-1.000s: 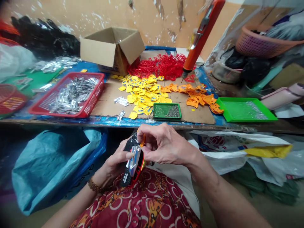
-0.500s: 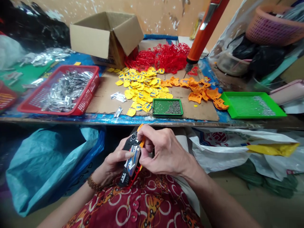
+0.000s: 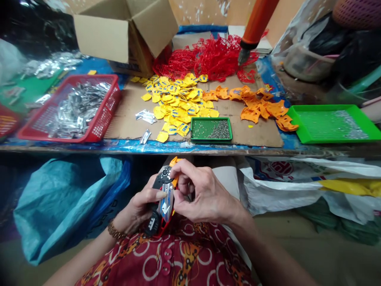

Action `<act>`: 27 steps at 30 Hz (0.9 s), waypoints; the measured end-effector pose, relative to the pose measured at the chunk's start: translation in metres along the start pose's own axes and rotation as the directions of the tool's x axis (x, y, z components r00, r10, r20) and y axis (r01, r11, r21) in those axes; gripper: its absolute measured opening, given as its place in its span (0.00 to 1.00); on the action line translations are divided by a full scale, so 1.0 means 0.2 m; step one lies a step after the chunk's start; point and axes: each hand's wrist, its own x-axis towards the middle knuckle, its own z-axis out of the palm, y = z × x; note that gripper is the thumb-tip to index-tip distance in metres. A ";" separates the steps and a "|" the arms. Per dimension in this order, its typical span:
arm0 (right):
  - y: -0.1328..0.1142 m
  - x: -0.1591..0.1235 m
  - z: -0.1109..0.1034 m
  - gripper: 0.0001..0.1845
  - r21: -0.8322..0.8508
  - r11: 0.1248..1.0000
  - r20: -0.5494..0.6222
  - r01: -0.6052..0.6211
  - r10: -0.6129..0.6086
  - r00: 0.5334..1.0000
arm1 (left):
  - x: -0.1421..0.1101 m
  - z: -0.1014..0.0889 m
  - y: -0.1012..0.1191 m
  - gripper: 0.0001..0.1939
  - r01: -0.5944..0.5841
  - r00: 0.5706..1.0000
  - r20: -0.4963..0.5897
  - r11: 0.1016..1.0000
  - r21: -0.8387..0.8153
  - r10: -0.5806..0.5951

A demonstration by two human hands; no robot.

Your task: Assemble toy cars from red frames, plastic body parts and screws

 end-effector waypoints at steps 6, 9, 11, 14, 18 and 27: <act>0.03 -0.04 -0.01 0.24 -0.019 1.000 0.047 0.003 -0.002 0.999 | 0.04 -0.02 0.00 0.17 0.028 1.000 -0.010 0.998 0.052 -0.028; 0.04 -0.05 0.00 0.23 -0.081 0.997 0.035 0.009 -0.007 0.999 | 0.05 -0.01 -0.01 0.17 0.035 0.999 -0.027 0.997 0.071 -0.033; 0.05 -0.06 0.01 0.23 -0.097 0.995 0.021 0.022 -0.020 1.000 | 0.06 -0.01 -0.02 0.15 0.029 0.997 -0.071 0.999 0.042 -0.026; 0.07 -0.05 0.02 0.22 -0.089 0.993 0.013 0.081 -0.080 0.997 | 0.05 0.01 -0.04 0.14 0.007 0.993 -0.116 1.000 -0.008 -0.007; 0.09 -0.04 0.04 0.22 -0.070 0.989 0.011 0.128 -0.127 0.992 | 0.03 0.00 -0.04 0.19 0.021 0.998 -0.052 0.998 0.052 -0.019; 0.14 -0.04 0.00 0.22 -0.027 0.982 0.010 0.187 -0.187 0.982 | 0.04 0.00 -0.05 0.18 0.006 1.000 -0.002 0.994 0.113 -0.006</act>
